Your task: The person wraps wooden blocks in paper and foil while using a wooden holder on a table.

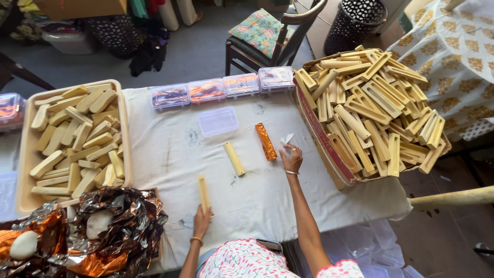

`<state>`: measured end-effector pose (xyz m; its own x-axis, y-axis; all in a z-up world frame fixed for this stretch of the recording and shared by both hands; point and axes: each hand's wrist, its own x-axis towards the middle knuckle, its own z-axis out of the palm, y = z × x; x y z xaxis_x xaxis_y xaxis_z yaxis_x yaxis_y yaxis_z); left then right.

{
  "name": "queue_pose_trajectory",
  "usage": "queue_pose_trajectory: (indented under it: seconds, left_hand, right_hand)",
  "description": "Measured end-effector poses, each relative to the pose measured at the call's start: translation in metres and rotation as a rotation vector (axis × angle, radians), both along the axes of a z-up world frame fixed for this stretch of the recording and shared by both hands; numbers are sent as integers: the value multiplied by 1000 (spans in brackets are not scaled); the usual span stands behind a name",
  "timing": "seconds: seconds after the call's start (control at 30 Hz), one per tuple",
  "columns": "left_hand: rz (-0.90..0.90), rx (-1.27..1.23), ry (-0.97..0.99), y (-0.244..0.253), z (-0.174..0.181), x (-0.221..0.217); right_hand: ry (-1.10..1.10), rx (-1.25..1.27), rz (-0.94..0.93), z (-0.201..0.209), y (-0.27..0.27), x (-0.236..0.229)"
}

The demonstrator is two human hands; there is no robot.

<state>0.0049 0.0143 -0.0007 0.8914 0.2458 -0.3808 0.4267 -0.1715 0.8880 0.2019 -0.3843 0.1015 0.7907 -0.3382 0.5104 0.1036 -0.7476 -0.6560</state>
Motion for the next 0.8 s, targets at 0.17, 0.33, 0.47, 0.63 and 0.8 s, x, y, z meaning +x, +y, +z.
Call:
queue_pose_trajectory:
  seconds: [0.17,0.33,0.47,0.63,0.8]
  left_hand:
    - [-258,-79,-36,-40,27,34]
    - [-149,-336,12,-40,-3,38]
    - [91,-516,93,-31,-19,31]
    - [195,-691,2,-24,-28,22]
    - [89,-879,28,-19,-22,19]
  right_hand:
    - [-24,231,200,31,79,-42]
    - [146,-39,526,-30,160,-98]
    - [80,-328,805,-87,207,-138]
    - [130,-395,990,-41,215,-151]
    - [159,-497,706,-54,165,-119]
